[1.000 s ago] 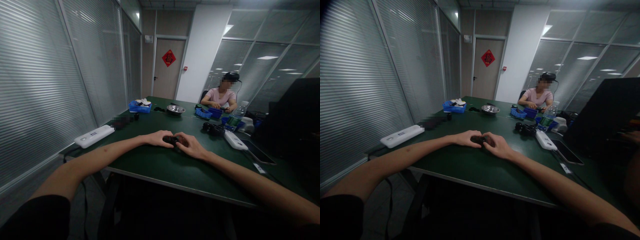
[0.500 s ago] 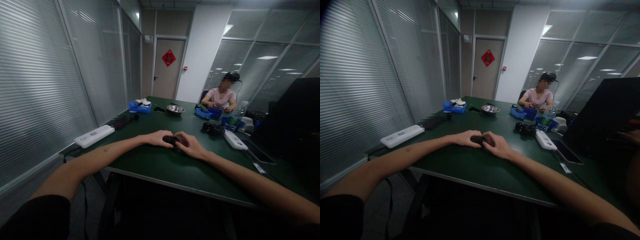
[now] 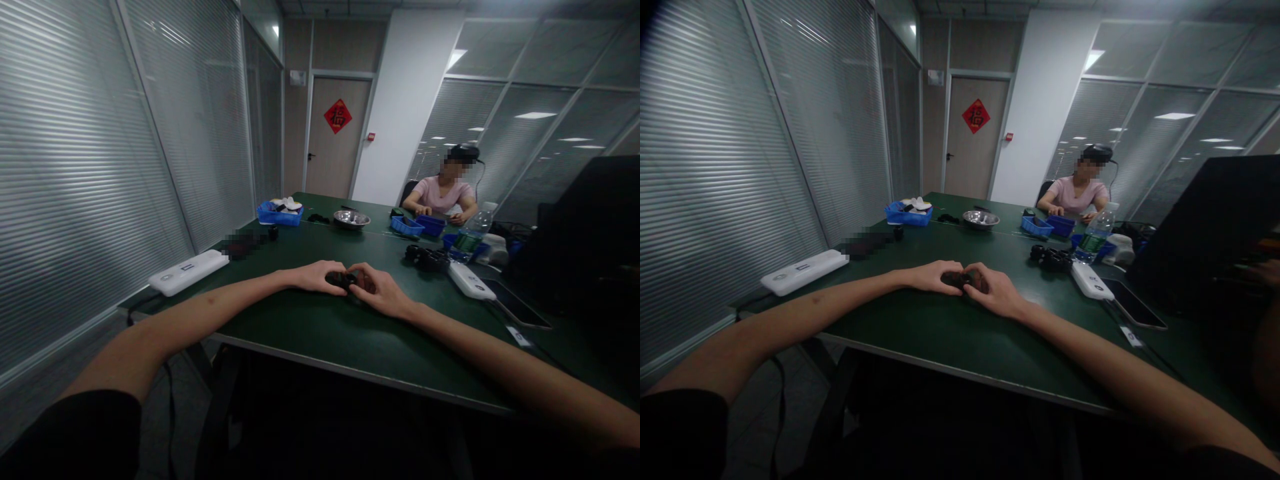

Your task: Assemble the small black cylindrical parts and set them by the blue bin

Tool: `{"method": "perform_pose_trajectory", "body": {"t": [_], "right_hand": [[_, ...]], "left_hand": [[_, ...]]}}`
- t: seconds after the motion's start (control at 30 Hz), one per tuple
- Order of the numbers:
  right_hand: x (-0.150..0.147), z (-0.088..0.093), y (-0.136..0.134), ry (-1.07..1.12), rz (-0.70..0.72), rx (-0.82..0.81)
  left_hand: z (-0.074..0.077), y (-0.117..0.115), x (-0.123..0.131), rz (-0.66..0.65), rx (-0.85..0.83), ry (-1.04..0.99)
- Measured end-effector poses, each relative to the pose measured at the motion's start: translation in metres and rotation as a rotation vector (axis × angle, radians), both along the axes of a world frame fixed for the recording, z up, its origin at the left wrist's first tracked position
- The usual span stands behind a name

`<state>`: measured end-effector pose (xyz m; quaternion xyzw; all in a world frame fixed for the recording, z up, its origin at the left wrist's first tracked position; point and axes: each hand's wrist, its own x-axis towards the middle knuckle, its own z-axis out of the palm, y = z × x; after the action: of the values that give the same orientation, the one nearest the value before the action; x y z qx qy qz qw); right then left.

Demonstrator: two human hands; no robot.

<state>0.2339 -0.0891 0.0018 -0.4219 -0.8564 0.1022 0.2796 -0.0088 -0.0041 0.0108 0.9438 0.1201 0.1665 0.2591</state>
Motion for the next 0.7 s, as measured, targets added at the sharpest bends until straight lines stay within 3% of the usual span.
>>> {"method": "perform_pose_trajectory", "body": {"t": [0.7], "right_hand": [[0.0009,-0.0010,0.0007,-0.024,0.016,0.023]], "left_hand": [[0.0010,-0.0013,-0.0003,0.011,0.000,0.009]]}}
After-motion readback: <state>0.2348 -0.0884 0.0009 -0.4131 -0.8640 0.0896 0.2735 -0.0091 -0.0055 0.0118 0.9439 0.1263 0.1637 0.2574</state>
